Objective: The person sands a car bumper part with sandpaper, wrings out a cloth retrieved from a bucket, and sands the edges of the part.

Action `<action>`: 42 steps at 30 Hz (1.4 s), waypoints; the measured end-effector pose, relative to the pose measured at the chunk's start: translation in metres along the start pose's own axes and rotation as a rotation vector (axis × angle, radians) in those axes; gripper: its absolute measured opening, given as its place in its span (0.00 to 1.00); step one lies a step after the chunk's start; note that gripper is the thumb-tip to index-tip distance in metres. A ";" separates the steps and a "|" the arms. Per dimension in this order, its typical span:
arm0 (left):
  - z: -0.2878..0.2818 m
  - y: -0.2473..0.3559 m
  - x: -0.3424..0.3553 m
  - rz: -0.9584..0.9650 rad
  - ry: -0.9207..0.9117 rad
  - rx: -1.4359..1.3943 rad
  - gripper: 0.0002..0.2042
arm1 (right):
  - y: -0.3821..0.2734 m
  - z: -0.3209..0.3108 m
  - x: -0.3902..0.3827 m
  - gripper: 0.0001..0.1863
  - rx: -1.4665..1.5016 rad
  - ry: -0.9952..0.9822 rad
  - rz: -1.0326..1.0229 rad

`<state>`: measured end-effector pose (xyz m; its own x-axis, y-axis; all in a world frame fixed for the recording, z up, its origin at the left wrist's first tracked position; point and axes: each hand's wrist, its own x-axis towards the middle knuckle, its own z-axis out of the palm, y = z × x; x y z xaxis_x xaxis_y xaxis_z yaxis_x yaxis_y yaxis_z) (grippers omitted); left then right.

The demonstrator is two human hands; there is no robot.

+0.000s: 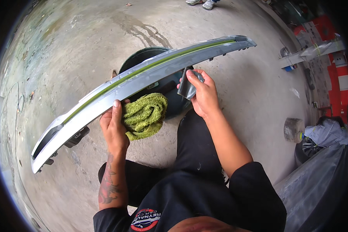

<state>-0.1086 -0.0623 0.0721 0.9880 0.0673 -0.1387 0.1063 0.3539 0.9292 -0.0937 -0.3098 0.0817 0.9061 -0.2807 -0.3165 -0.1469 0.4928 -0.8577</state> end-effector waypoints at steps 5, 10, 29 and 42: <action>0.010 0.004 -0.006 0.023 0.050 0.160 0.21 | 0.021 0.012 0.007 0.13 0.008 0.096 -0.018; 0.002 -0.002 -0.005 0.050 0.061 0.218 0.22 | 0.047 0.026 0.005 0.13 0.107 0.203 -0.173; 0.011 -0.008 -0.012 0.104 0.100 0.252 0.23 | 0.067 0.034 -0.011 0.13 -0.072 0.257 -0.256; 0.008 -0.004 -0.014 0.072 0.078 0.296 0.22 | 0.067 0.033 -0.011 0.14 0.016 0.246 -0.207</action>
<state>-0.1219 -0.0720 0.0731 0.9838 0.1582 -0.0839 0.0753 0.0595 0.9954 -0.1000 -0.2466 0.0411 0.7926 -0.5663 -0.2260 0.0389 0.4169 -0.9081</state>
